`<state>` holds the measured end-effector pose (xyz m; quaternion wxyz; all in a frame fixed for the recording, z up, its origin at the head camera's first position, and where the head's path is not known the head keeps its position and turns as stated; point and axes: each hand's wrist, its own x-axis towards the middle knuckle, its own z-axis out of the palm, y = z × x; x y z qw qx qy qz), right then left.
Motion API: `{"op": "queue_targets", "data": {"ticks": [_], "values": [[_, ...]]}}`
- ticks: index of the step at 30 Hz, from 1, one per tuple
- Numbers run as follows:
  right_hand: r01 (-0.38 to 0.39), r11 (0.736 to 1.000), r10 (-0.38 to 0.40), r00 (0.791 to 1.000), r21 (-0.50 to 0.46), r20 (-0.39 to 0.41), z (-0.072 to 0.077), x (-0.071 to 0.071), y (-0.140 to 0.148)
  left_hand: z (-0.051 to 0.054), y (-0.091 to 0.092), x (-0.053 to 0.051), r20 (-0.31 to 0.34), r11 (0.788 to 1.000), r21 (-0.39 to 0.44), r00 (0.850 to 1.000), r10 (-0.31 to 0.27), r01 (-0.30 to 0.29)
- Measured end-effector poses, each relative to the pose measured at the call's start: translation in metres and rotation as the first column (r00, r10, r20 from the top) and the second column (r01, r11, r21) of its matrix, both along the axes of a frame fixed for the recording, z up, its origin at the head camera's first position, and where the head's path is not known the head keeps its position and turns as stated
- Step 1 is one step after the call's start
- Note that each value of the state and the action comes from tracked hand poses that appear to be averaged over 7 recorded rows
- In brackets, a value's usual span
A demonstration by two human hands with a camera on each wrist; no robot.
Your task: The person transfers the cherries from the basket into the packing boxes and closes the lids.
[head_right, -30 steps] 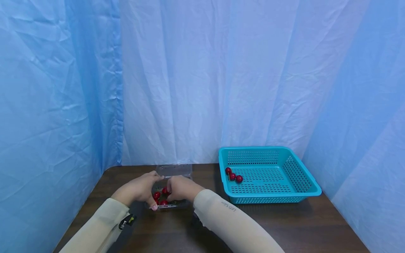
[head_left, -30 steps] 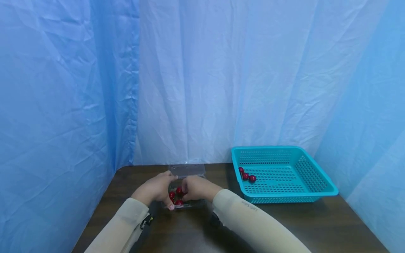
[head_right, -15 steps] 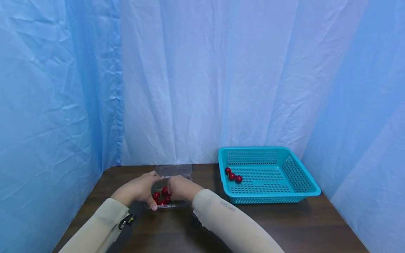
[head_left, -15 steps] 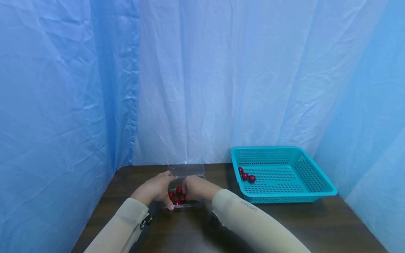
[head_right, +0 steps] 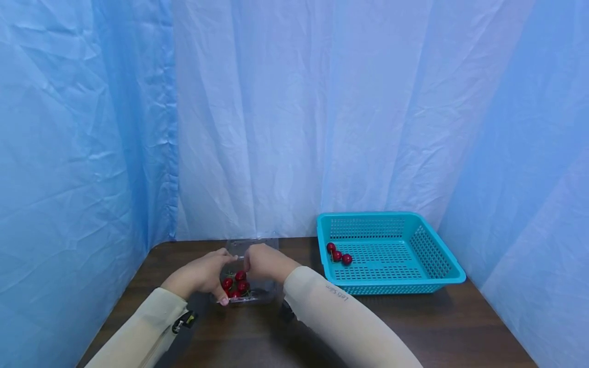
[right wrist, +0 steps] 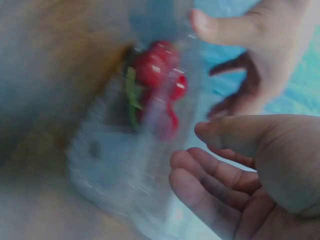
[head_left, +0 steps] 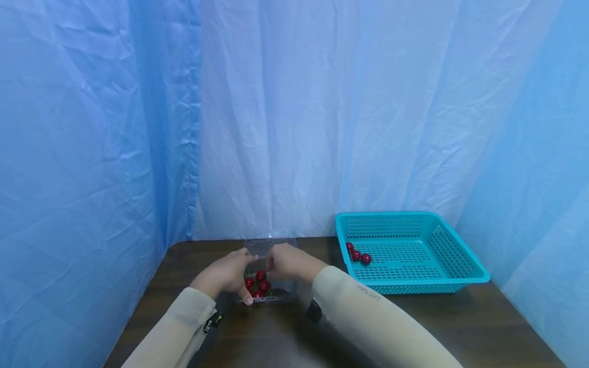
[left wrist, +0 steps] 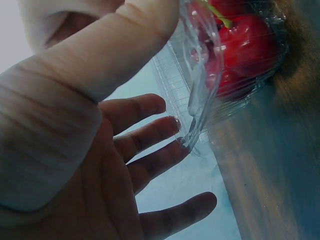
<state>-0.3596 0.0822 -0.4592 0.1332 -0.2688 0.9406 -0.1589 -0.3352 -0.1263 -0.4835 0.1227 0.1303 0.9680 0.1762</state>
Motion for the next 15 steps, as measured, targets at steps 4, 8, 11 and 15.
{"op": "queue_targets", "data": {"ticks": [4,8,11,15], "values": [[0.003,1.0,-0.003,1.0,0.0,-0.03,0.027,-0.004,0.01,0.0,0.001,0.0,0.002,1.0,-0.004,1.0,0.005,-0.005],[-0.008,1.0,0.009,0.996,0.008,-0.087,0.054,-0.009,0.027,0.001,0.003,0.0,0.004,1.0,0.004,1.0,0.015,-0.015],[0.007,1.0,-0.006,0.993,0.011,-0.117,0.071,-0.016,0.045,0.001,0.002,0.0,0.002,1.0,0.013,1.0,0.017,-0.017],[0.087,0.996,-0.086,0.99,0.003,-0.114,0.089,-0.027,0.071,0.0,0.001,0.001,-0.011,1.0,0.014,1.0,0.019,-0.019]]}}
